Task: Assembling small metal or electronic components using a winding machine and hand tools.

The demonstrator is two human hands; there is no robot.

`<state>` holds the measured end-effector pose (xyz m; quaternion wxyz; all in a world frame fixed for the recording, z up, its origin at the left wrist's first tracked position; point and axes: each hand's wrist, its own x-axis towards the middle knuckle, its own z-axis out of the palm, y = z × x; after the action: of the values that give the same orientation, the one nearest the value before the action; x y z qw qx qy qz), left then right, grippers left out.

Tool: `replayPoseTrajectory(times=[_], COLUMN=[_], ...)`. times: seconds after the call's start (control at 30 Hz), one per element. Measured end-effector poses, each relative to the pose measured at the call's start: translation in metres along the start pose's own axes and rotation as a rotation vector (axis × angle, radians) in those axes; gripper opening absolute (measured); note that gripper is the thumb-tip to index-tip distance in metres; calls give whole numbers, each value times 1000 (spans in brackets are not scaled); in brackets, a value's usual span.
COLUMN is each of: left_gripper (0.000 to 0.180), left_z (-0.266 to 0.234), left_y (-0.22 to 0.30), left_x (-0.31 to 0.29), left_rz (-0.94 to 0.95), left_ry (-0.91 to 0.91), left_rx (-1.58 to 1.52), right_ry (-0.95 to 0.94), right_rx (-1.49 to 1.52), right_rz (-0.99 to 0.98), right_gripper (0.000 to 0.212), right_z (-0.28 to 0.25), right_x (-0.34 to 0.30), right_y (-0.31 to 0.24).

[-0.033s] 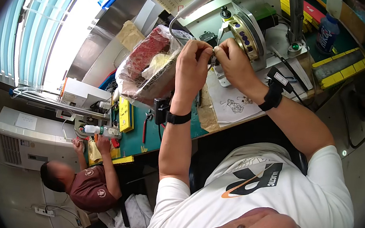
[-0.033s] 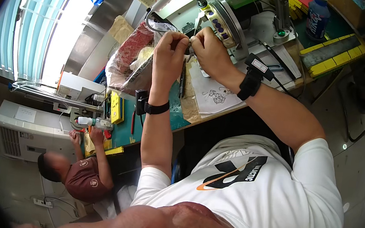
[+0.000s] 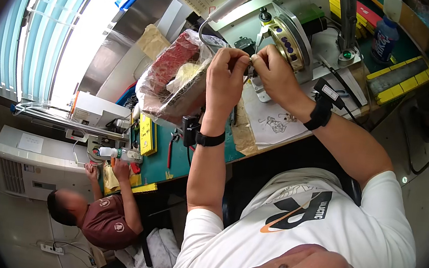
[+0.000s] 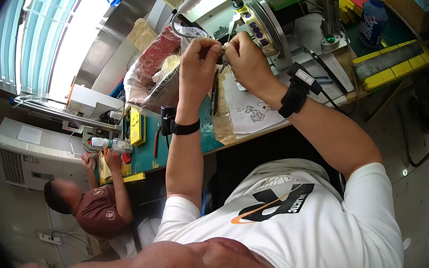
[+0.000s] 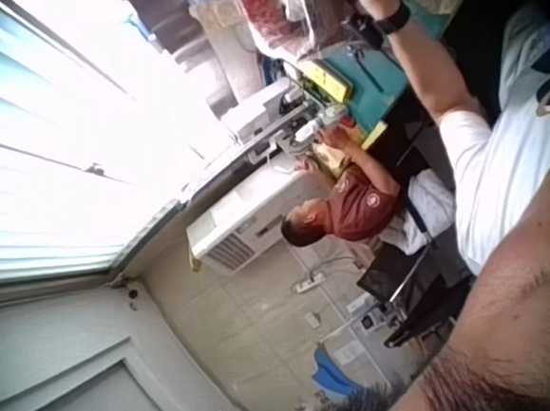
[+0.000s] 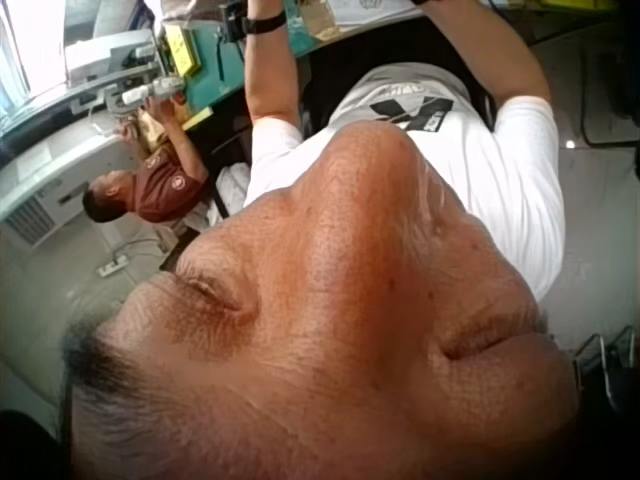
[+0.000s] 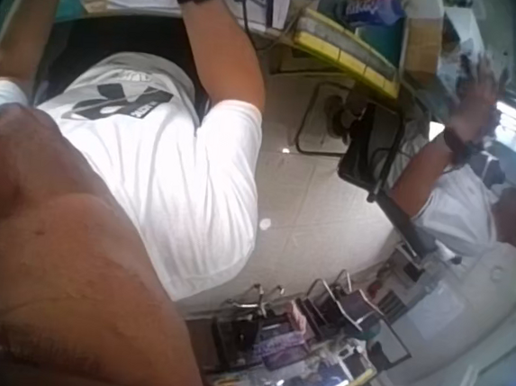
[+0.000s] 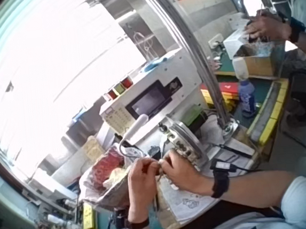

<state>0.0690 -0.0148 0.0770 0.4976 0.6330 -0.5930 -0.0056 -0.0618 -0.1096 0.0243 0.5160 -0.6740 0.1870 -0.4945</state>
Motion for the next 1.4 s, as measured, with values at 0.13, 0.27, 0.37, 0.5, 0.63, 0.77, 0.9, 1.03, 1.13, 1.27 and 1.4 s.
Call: replayPoseTrajectory(times=[0.13, 0.27, 0.37, 0.5, 0.63, 0.77, 0.9, 1.03, 1.13, 1.27, 1.4], left_gripper=[14, 15, 14, 9, 8, 9, 9, 11, 14, 23, 30], left_z=[11, 28, 43, 50, 39, 38, 37, 38, 40, 41, 40], left_y=[-9, -26, -36, -30, -50, -54, -57, -59, -55, -55, -56], left_x=[-15, -36, -52, -58, -60, -58, -60, -61, -62, -64, -63], left_rz=[-74, -69, -210, -471, -516, -506, -494, -487, -497, -543, -551], left_ry=[260, 512, 472, 205, 26, -25, -24, -22, -15, -58, -86], left_rx=[-144, -84, -352, -989, -1233, -1244, -1226, -1228, -1193, -1099, -1060], right_ry=[-19, -2, -2, 11, -13, 5, -52, -49, -56, -41, -52], right_rx=[-17, -45, -66, -62, -87, -42, 132, 214, 270, 200, 122], right_rz=[38, -11, -39, -53, -40, -24, 153, 214, 244, 131, 116], right_gripper=[23, 23, 25, 26, 25, 23, 25, 25, 23, 20, 20], right_z=[-2, -1, 0, -1, -2, -1, -4, -5, -4, 0, -2], right_x=[0, 0, 2, 2, 1, -3, -14, -11, -6, 1, 3], right_y=[-5, -5, -3, 1, -6, -1, 3, 6, 2, 5, 4])
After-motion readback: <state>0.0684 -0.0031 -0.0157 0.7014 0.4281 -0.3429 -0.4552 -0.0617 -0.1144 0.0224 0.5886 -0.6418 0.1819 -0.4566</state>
